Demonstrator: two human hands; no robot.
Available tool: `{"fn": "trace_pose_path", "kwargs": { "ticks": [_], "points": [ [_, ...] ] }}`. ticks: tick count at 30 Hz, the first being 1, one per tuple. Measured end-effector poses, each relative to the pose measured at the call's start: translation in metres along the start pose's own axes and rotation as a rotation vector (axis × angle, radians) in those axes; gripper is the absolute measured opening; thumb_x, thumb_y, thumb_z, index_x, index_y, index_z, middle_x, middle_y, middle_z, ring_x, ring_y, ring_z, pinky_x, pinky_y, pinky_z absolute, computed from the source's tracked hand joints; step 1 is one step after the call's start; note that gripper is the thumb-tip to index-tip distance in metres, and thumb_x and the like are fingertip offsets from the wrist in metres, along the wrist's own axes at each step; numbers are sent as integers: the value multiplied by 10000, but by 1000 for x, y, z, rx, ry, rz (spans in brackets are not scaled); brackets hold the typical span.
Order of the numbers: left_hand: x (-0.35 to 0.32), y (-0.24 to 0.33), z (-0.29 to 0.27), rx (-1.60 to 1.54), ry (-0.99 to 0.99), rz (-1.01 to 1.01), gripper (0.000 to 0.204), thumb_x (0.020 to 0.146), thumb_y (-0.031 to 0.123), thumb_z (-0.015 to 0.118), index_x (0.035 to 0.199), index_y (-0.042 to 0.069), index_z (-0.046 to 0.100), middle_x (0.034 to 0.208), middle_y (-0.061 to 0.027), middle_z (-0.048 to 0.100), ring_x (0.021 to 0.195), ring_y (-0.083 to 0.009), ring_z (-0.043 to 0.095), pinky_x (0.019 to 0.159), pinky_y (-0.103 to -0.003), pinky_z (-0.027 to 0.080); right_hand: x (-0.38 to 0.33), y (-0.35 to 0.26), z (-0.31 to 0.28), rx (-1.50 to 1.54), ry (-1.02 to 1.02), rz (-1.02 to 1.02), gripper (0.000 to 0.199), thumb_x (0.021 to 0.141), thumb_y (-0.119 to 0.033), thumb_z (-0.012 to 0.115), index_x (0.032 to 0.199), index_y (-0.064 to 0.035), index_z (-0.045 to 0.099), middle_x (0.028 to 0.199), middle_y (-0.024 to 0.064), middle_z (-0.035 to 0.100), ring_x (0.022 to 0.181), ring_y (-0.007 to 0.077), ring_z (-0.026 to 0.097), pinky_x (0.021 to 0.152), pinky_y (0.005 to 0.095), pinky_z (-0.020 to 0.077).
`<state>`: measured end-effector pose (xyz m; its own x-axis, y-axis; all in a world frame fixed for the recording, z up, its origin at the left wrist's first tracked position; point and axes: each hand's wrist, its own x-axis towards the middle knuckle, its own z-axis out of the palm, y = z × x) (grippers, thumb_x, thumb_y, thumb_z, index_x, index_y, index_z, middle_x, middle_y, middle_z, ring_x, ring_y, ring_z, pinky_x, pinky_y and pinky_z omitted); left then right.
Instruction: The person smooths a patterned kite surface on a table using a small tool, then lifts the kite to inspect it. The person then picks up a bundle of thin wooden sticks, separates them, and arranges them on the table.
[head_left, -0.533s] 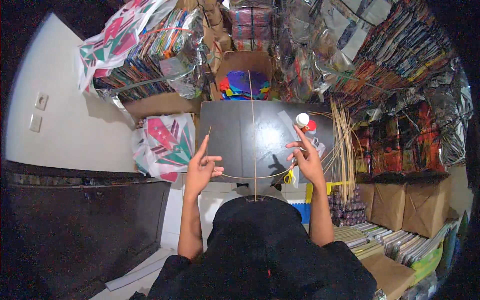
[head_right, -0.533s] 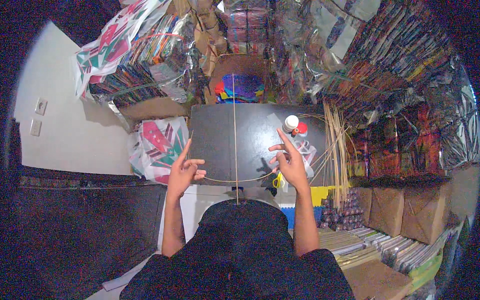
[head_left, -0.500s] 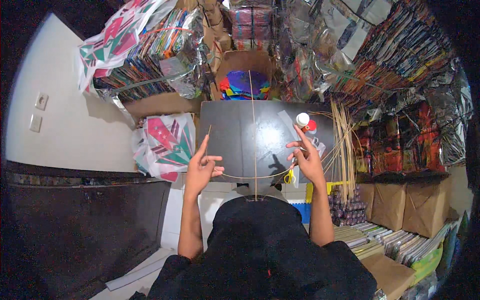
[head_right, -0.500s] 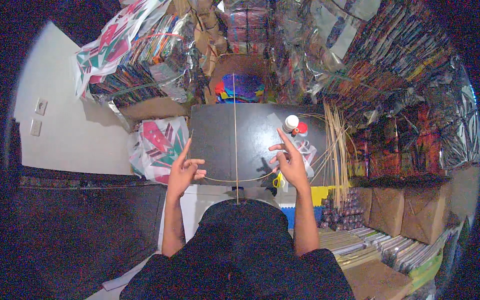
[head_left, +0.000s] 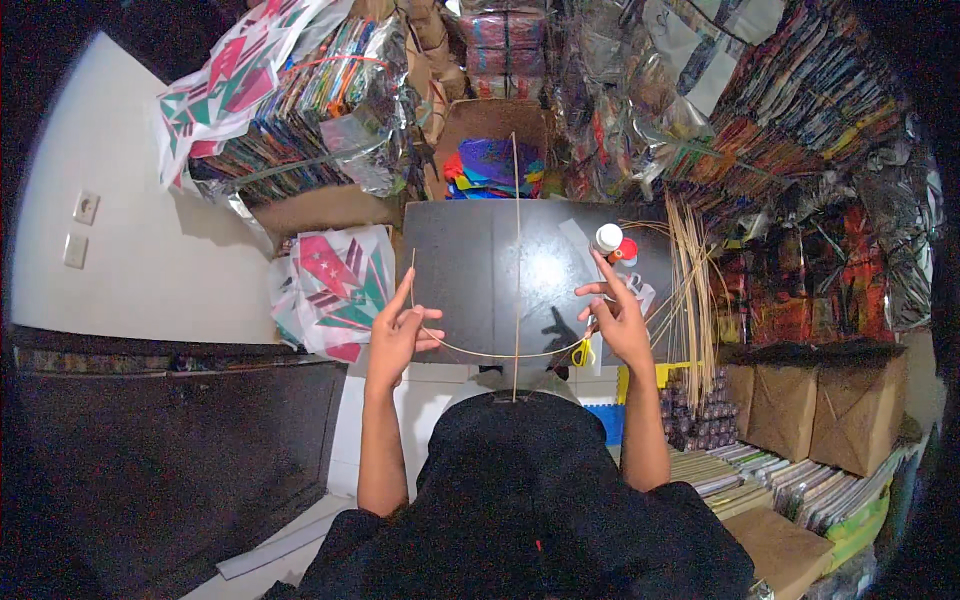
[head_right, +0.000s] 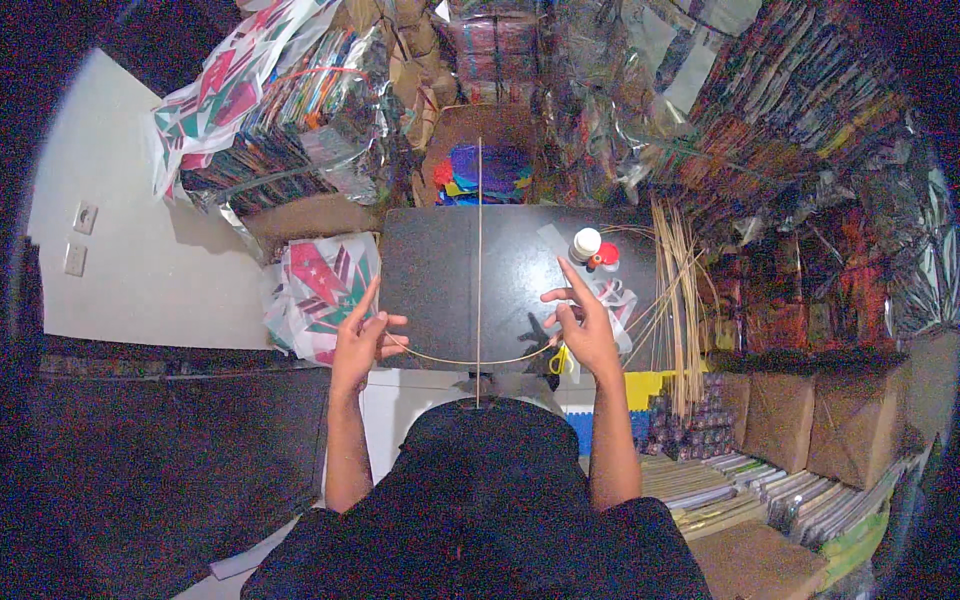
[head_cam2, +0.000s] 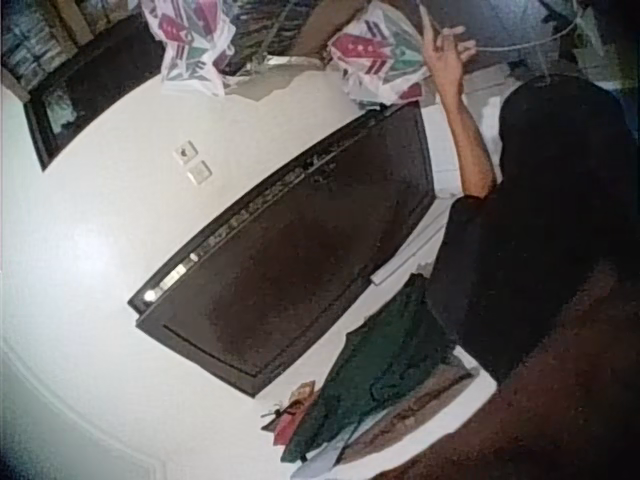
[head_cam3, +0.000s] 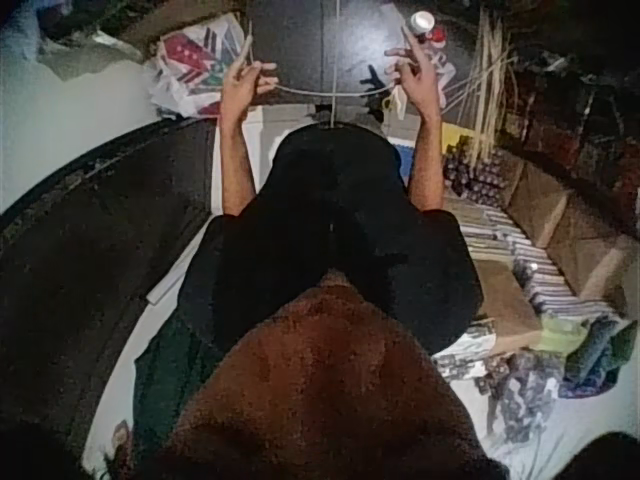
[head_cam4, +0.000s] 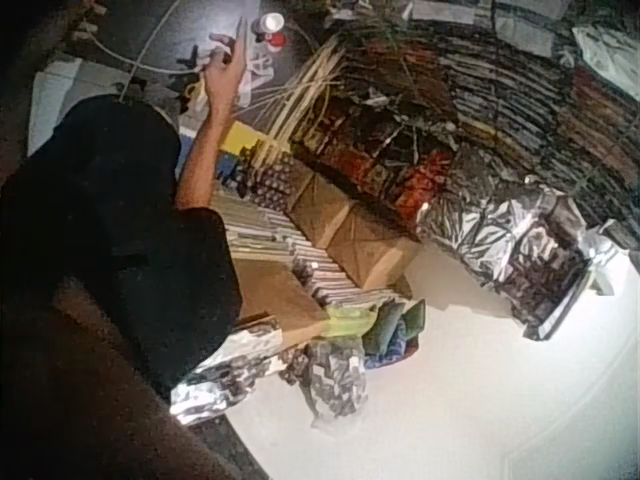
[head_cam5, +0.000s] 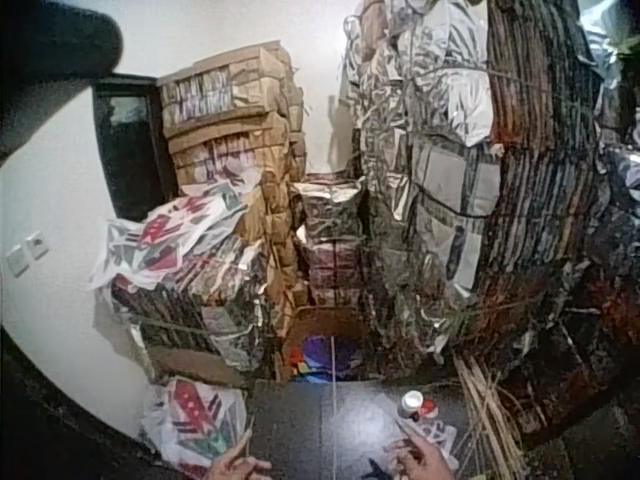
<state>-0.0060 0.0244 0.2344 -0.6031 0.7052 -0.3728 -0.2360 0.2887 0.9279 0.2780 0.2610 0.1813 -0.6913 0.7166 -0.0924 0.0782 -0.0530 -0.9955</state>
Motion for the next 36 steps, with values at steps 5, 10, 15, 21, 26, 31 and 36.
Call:
{"fn": "trace_pose_path", "kwargs": {
  "ticks": [5,10,15,21,26,31,36],
  "points": [
    [1,-1,-4,18,0,12,625,1098,72,513,1680,252,370,1080,-150,763,784,-189,770,700,-304,657,0,-2,1,49,10,17,774,1002,54,523,1702,-206,318,1196,119,698,830,117,685,653,270,619],
    [2,-4,-8,54,15,11,634,1080,61,530,1672,240,390,1049,-136,754,767,-182,762,691,-296,653,-1,-3,1,97,1,27,770,1023,22,548,1708,-218,293,1199,124,699,853,134,692,673,289,640],
    [3,-7,-13,44,7,12,651,1061,43,529,1670,234,397,1026,-126,747,759,-178,759,674,-287,647,0,1,-1,158,-13,24,754,1048,-37,589,1710,-228,283,1193,130,701,865,150,697,679,309,651],
    [1,-3,-11,68,19,-17,650,1057,38,528,1664,238,413,997,-115,743,735,-171,754,648,-272,627,-1,0,-1,117,-20,13,755,1056,-75,607,1713,-245,275,1121,115,714,848,153,694,666,312,648],
    [1,-5,-14,93,-3,-8,639,1063,40,530,1657,251,428,984,-102,743,730,-164,752,619,-261,606,-4,-7,0,116,-18,72,763,1053,-80,609,1715,-246,269,1057,96,710,803,134,677,630,302,630],
    [1,-7,-17,134,-28,15,635,1065,44,534,1656,253,430,979,-91,741,729,-153,750,600,-248,586,-7,-9,0,96,-22,67,763,1051,-69,599,1716,-242,267,1004,79,697,754,128,665,585,279,592],
    [0,-6,-15,131,-21,21,641,1061,43,533,1660,243,425,977,-88,740,729,-152,751,584,-243,572,-9,-7,0,73,-12,50,750,1046,-76,584,1714,-229,279,954,77,689,720,128,655,571,280,578]
  ]
}}
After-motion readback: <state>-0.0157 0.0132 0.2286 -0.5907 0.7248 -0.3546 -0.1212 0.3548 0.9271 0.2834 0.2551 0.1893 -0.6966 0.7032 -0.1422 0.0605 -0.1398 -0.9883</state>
